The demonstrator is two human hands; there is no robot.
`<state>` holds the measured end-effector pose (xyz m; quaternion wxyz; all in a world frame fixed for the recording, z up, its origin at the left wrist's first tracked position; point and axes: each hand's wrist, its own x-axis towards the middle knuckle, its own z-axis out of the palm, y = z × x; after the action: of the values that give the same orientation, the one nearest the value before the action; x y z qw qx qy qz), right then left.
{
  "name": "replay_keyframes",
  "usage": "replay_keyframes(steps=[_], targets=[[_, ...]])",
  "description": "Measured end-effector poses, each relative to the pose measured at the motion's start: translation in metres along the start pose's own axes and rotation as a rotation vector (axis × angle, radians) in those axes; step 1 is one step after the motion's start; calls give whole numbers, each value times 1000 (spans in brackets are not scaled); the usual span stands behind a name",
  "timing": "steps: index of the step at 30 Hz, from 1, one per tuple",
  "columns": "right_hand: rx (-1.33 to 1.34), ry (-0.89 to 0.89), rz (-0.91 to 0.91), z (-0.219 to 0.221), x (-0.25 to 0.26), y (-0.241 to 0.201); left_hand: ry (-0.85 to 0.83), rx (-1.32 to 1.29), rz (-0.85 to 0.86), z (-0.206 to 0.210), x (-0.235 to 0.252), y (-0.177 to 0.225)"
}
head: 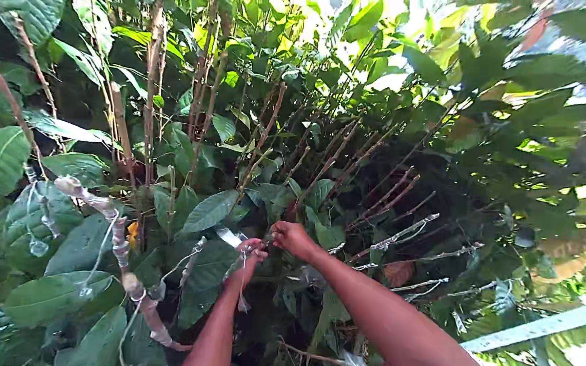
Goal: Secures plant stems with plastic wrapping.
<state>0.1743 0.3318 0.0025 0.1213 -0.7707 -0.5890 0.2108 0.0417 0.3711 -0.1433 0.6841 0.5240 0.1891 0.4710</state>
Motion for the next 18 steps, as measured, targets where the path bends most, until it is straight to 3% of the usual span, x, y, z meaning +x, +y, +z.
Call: replay_keyframes(steps=[4, 10, 18], targets=[[-201, -108, -205, 1, -4, 5, -70, -33, -138, 0, 0, 12], [-143, -82, -26, 4, -1, 7, -64, -63, -167, 1, -2, 17], [-305, -133, -322, 14, -13, 11, -118, -102, -204, -6, -3, 10]])
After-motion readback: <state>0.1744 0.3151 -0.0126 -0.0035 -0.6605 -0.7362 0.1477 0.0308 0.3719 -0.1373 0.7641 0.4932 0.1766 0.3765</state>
